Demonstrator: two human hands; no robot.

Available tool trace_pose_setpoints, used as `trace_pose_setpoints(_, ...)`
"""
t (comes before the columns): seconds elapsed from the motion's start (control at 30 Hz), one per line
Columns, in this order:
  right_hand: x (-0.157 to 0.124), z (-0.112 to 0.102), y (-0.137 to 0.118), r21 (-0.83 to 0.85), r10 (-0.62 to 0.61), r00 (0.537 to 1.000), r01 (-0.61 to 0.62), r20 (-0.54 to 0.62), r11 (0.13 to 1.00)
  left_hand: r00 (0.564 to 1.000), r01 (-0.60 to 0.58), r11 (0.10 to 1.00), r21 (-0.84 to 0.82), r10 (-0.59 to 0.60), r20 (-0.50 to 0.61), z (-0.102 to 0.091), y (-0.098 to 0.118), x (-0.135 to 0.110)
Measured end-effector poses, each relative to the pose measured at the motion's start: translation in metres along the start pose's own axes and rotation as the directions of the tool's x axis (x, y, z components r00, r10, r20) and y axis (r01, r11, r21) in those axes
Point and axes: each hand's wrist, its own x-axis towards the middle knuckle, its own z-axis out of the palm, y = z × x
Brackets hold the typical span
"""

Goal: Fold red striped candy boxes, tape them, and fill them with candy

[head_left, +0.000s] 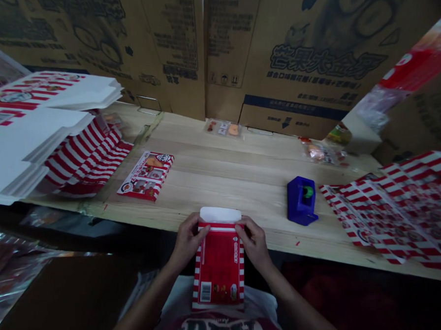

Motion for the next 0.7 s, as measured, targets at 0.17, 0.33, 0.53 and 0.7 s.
trace_pose_setpoints(0.17,0.01,0.004,-0.005,0.301,0.205,0.979,-0.191,-0.015,0.934,0.981,0.132,0.955,-0.265,-0.165,-0.106,0.003,0.004,0.006)
trace_pose_setpoints(0.33,0.018,-0.002,-0.006,0.279,0.21,0.964,-0.249,0.164,0.927,0.986,0.165,0.949,-0.27,-0.148,0.08,-0.008,0.013,0.01)
trace_pose_setpoints(0.53,0.016,-0.007,-0.01,0.064,-0.044,0.979,0.032,0.197,0.997,0.994,-0.019,1.0,-0.019,0.021,0.11,-0.025,0.008,0.01)
trace_pose_setpoints(0.7,0.022,-0.01,-0.019,0.011,0.025,0.949,-0.03,0.314,0.999,0.982,-0.07,0.986,0.154,0.041,0.184,-0.036,0.018,0.01)
